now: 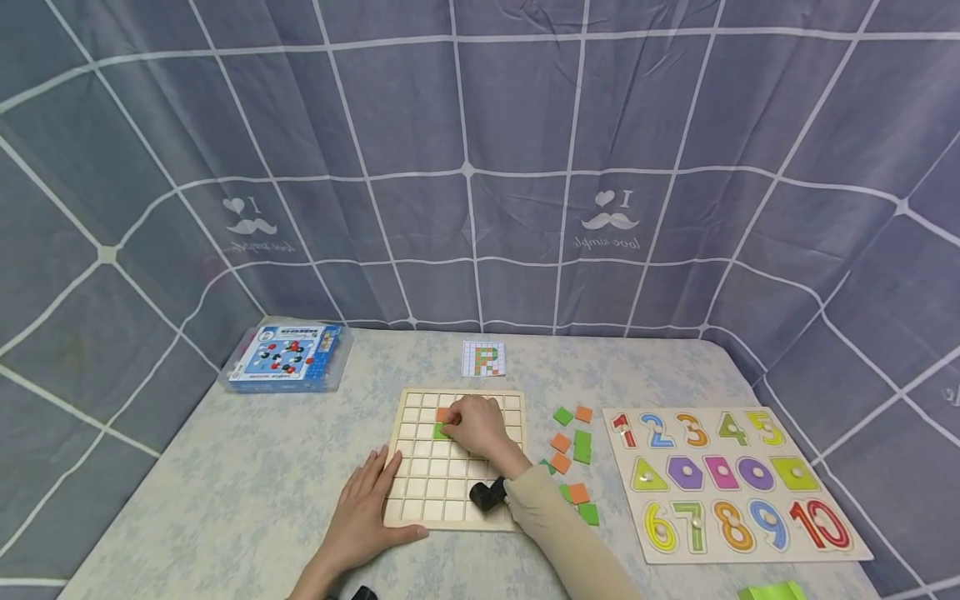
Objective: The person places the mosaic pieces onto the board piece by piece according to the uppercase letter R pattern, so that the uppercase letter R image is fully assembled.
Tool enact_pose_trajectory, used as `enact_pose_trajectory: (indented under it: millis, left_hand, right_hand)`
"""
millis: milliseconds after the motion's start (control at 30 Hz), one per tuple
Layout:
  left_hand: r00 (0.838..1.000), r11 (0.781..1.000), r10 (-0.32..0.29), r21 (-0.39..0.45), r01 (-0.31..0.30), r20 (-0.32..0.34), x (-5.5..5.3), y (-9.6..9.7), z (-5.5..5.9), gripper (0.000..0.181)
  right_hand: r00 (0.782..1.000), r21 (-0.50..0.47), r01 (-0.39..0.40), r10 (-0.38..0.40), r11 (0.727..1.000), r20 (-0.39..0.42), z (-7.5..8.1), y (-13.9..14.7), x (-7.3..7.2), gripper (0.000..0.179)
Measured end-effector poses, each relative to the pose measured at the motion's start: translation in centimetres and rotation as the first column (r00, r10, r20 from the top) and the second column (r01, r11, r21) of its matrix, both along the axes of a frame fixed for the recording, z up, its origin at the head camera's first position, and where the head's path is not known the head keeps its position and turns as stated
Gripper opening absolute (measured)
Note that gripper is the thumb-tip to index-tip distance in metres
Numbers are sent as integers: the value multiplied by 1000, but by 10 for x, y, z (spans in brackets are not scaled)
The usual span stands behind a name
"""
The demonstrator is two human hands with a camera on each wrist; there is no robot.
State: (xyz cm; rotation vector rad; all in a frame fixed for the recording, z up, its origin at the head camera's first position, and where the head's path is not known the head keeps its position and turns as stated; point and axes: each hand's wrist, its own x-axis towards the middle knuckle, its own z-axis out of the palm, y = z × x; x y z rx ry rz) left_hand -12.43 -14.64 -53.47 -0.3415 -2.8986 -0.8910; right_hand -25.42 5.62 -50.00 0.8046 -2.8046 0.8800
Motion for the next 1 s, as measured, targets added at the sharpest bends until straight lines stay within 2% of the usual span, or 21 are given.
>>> enact_pose_trajectory:
  millis: [367, 733, 867, 1000]
  left_hand:
    - [1000, 1000, -3, 1, 3, 7, 1, 1, -1, 114]
    - [1000, 1000, -1, -3, 1, -8, 0, 0, -2, 114]
    - [1000, 1000, -4, 2, 4, -3, 0, 0, -1, 114]
    - [1000, 1000, -1, -3, 1, -6, -1, 0, 0, 114]
  right_hand:
    - [1000, 3, -9, 9, 1000, 16, 0, 3, 3, 6]
    - [995, -29, -86, 87, 996, 52, 2, 12, 4, 5]
    - [997, -77, -64, 68, 995, 45, 5, 20, 4, 6]
    - [1000, -116, 0, 3, 993, 27, 9, 33, 0, 6]
